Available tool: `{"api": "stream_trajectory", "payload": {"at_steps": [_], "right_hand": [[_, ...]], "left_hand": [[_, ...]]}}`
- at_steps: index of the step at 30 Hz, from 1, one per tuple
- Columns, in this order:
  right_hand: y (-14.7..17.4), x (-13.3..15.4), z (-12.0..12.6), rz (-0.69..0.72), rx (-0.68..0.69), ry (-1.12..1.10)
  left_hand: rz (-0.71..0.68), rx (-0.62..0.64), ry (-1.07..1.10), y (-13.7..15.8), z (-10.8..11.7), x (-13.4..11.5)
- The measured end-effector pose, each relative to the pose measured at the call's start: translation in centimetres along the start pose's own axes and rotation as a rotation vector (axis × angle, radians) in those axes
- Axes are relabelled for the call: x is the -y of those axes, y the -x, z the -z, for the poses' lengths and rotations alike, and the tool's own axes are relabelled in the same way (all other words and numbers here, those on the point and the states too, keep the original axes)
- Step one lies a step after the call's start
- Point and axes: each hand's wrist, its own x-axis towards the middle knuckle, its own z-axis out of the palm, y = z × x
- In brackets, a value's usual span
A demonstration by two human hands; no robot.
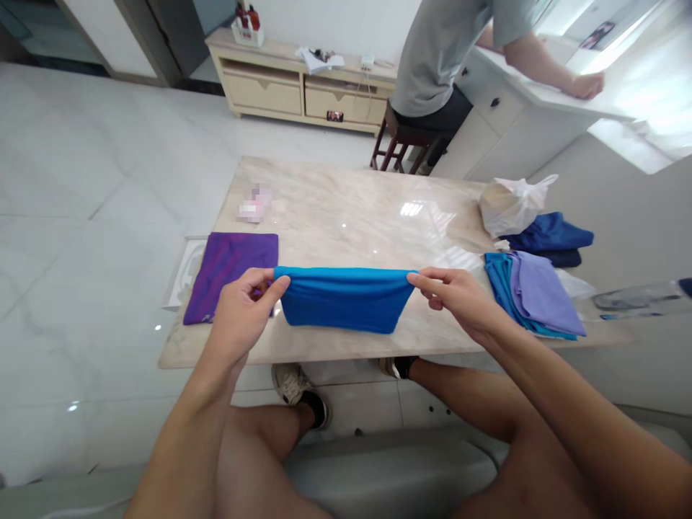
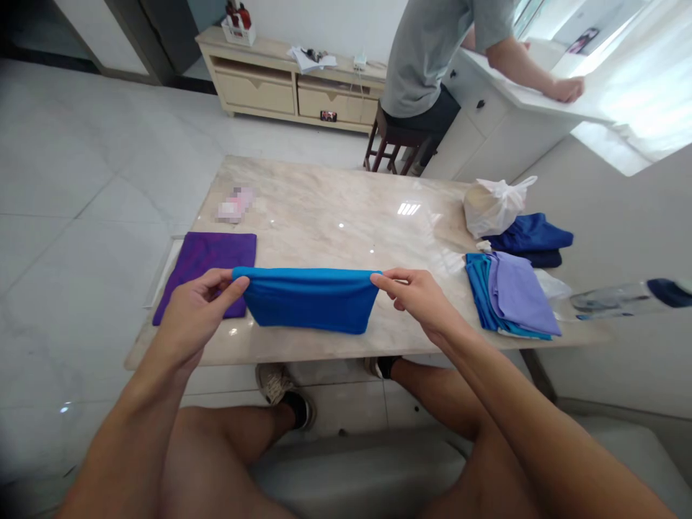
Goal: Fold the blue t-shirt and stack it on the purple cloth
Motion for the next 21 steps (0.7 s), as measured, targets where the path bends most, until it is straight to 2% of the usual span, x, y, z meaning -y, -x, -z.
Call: {"api": "stream_trajectory", "payload": {"at_steps": [2,4,6,9,11,13,16,21], "right_hand": [[-0.3,-0.3,0.5,0.033,-0.023,-0.001],[-0.4,-1.1,1.2,0.050,-0.030,0.011],[-0.6,-2.6,1.8,0.057,0.027,0.081],[-1.4,-6.0,2.4,0.028,0.244,0.302],[-2.4,-8.3,2.5,-0.015,0.335,0.433],[-3.4,-10.0,2.3,-0.035,0.307,0.482],[-4.8,-10.9,1.6,-0.006,0.198,0.456],[-6.1,-10.5,-1.1,0.043,0.056,0.354]], "left_hand": [[-0.052,-0.031,-0.031,-0.1,-0.3,-0.1],[-0.067,-0.004,-0.107,-0.1,-0.3,0.2],[-0.031,0.142,-0.269,0.0,-0.1,1.2],[0.148,0.427,-0.628,0.3,0.5,3.7],[0.239,0.507,-0.812,0.4,0.9,5.2],[0.236,0.508,-0.879,0.2,0.9,6.0],[0.155,0.453,-0.870,-0.7,-0.2,5.4],[0.127,0.371,-0.812,-2.9,-4.7,3.7]]}}
